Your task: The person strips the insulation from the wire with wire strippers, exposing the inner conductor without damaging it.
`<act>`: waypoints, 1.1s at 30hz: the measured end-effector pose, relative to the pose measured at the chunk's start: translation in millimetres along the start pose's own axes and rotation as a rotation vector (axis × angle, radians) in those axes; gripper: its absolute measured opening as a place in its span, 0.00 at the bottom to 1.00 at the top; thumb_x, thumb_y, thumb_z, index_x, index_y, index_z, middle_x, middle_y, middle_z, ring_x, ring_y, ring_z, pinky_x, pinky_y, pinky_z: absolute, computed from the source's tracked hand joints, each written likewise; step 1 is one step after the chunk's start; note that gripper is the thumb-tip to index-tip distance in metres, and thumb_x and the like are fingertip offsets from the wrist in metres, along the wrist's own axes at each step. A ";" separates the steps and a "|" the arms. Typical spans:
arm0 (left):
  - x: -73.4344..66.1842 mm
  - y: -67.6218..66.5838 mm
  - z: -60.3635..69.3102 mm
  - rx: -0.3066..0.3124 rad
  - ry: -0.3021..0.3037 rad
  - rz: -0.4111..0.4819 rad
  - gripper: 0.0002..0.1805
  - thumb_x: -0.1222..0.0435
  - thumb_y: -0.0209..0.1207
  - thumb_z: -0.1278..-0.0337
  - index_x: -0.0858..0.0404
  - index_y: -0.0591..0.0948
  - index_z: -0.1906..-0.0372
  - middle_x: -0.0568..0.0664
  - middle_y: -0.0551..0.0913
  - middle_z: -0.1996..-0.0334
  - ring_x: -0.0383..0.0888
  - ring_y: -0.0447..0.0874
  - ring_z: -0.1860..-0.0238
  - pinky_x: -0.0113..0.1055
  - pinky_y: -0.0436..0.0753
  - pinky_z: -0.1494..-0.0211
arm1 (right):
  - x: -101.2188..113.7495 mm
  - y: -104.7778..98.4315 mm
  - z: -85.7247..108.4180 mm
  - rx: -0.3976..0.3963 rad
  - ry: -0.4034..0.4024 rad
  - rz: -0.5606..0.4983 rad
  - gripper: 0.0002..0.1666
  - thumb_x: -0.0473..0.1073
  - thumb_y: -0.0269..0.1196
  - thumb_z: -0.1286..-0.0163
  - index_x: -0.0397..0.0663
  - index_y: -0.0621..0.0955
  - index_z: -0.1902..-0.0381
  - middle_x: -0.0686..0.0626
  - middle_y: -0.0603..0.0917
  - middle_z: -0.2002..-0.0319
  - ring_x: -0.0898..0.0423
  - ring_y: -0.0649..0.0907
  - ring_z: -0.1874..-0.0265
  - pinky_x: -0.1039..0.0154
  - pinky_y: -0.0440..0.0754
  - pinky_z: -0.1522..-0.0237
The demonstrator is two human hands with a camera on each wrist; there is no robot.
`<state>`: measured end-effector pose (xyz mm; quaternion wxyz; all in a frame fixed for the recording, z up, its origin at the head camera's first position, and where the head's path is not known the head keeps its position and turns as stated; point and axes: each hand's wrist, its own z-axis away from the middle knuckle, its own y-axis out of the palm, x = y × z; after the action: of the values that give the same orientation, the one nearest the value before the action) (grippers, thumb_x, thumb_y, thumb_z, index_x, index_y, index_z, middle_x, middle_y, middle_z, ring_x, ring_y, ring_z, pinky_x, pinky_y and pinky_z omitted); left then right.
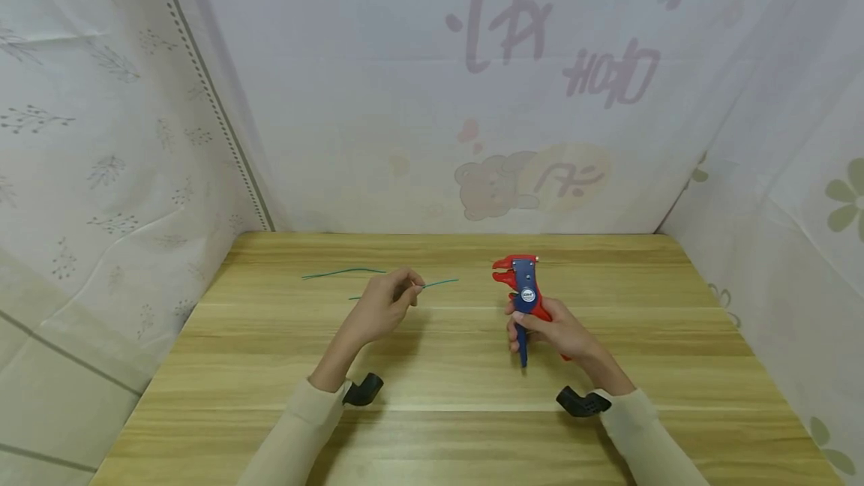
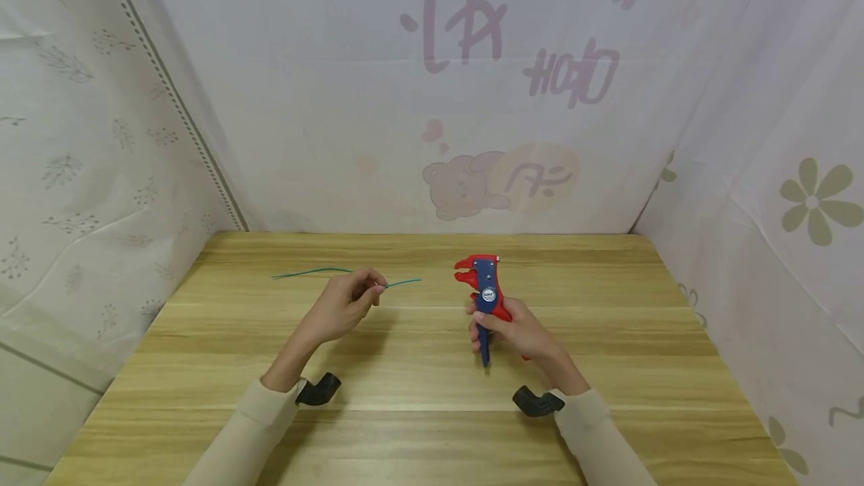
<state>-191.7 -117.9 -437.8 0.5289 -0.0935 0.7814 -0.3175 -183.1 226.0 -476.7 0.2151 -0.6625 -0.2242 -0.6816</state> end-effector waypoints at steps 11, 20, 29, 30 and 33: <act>-3.5 3.3 -5.9 0.011 -0.006 0.014 0.07 0.68 0.52 0.22 0.63 0.81 0.53 0.48 0.81 0.74 0.35 0.65 0.82 0.28 0.66 0.79 | 2.6 8.4 -4.9 0.009 -0.021 -0.022 0.25 0.42 0.55 0.18 0.21 0.67 0.40 0.47 0.85 0.65 0.54 0.89 0.68 0.54 0.90 0.56; -7.3 9.1 -12.8 0.020 0.000 0.034 0.07 0.68 0.53 0.23 0.64 0.81 0.53 0.48 0.81 0.73 0.35 0.66 0.82 0.27 0.66 0.79 | 2.3 13.2 -7.3 0.021 -0.033 -0.033 0.21 0.40 0.54 0.18 0.24 0.69 0.42 0.47 0.85 0.66 0.54 0.89 0.68 0.54 0.90 0.57; -11.5 12.8 -16.9 0.018 -0.001 0.032 0.07 0.68 0.53 0.23 0.63 0.81 0.54 0.47 0.80 0.74 0.35 0.67 0.81 0.27 0.66 0.78 | -0.3 14.2 -8.4 0.045 -0.042 -0.034 0.28 0.40 0.52 0.17 0.14 0.62 0.40 0.47 0.85 0.65 0.54 0.89 0.68 0.55 0.90 0.57; -11.9 13.2 -17.2 0.017 -0.002 0.032 0.07 0.68 0.53 0.23 0.63 0.81 0.54 0.47 0.80 0.74 0.35 0.67 0.81 0.27 0.66 0.78 | -0.7 14.1 -8.6 0.050 -0.044 -0.037 0.27 0.40 0.52 0.17 0.14 0.62 0.40 0.47 0.85 0.65 0.55 0.89 0.68 0.55 0.90 0.57; -13.7 14.2 -18.0 0.011 -0.005 0.032 0.06 0.68 0.54 0.24 0.63 0.82 0.55 0.47 0.80 0.74 0.35 0.68 0.81 0.27 0.66 0.78 | -2.4 13.4 -9.7 0.067 -0.054 -0.047 0.26 0.39 0.52 0.17 0.14 0.62 0.41 0.48 0.85 0.65 0.55 0.89 0.67 0.56 0.90 0.56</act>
<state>-199.1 -93.0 -431.5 0.5363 -0.0787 0.7799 -0.3130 -182.9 209.5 -478.9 0.2148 -0.6676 -0.2682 -0.6604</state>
